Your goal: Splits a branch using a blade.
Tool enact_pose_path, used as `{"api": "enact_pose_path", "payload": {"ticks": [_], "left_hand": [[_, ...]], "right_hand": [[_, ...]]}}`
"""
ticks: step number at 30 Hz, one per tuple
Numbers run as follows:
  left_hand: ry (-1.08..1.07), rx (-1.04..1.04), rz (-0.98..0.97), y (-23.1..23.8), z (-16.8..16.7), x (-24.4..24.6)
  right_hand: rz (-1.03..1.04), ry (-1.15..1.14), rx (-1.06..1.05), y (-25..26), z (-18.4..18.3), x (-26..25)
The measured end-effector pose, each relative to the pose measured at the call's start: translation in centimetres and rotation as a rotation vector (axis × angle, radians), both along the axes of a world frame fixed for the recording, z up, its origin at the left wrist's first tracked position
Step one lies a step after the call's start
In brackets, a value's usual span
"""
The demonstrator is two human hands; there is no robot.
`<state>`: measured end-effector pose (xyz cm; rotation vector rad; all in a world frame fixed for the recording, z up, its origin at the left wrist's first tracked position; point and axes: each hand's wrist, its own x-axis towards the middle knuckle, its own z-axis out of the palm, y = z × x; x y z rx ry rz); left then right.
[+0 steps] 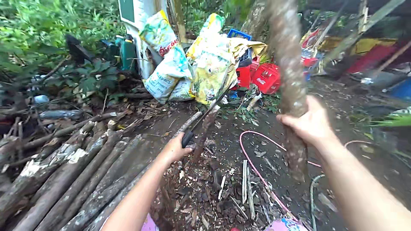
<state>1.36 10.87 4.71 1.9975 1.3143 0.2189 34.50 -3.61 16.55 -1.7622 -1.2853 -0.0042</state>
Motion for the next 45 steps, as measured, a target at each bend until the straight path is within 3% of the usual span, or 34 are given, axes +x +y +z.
{"api": "enact_pose_path", "payload": {"ticks": [2,5,7,9,12,13,14,16,21,23,28,30,31,33,36,37,38,42,45], "left_hand": [[0.049,-0.002,0.014,0.7,0.1,-0.2],[0.072,0.005,0.020,1.3,-0.1,-0.6],[0.075,0.019,0.022,1.5,-0.1,-0.9],[0.069,0.021,0.018,1.7,0.0,-1.1],[0.081,0.034,0.008,1.5,0.8,-1.6],[0.106,0.039,0.010,1.7,1.6,-1.3],[0.124,0.039,0.014,1.9,2.2,-0.9],[0.149,0.020,0.026,2.3,2.1,-0.7],[0.175,-0.003,0.078,3.1,2.0,0.1],[0.177,-0.005,0.075,3.2,2.0,0.0],[0.204,0.005,0.059,3.3,2.5,-1.0],[0.199,-0.004,0.064,3.3,2.5,-1.2],[0.192,-0.006,0.065,3.3,2.4,-1.3],[0.183,-0.007,0.067,3.3,2.5,-1.3],[0.220,0.016,0.056,3.0,2.7,-1.6],[0.247,0.030,0.046,3.2,2.8,-1.7],[0.275,0.038,0.037,3.3,3.2,-1.7],[0.327,0.016,0.036,3.2,3.6,-1.7],[0.322,0.021,0.032,3.1,3.9,-1.5]], "right_hand": [[-0.035,-0.073,0.214,0.5,3.7,0.2],[0.041,0.008,0.609,3.4,8.9,0.7],[0.040,0.048,0.683,5.5,9.7,-0.1],[-0.066,0.006,0.375,6.7,5.9,-1.8],[-0.099,-0.146,-0.539,9.5,-4.6,-2.4],[-0.060,-0.199,-0.780,10.4,-5.8,-2.0],[-0.028,-0.222,-0.900,11.0,-5.7,-1.8],[-0.014,-0.259,-0.946,10.8,-5.2,-1.7],[0.065,-0.106,-0.717,8.6,-3.4,-0.3],[0.062,-0.072,-0.482,7.1,-0.1,0.6],[-0.111,0.100,0.236,4.1,12.8,0.5],[-0.124,0.186,0.503,5.2,14.7,0.8],[-0.125,0.183,0.533,5.5,14.2,0.4],[-0.146,0.072,0.300,5.9,9.4,-0.8],[-0.117,-0.136,-0.505,8.9,-4.7,-0.9],[-0.067,-0.147,-0.772,9.8,-7.2,-0.7],[-0.018,-0.114,-0.913,10.5,-8.2,-0.4],[0.035,-0.108,-0.889,9.6,-6.3,0.9],[0.061,-0.103,-0.602,7.9,-1.7,2.8]]}}
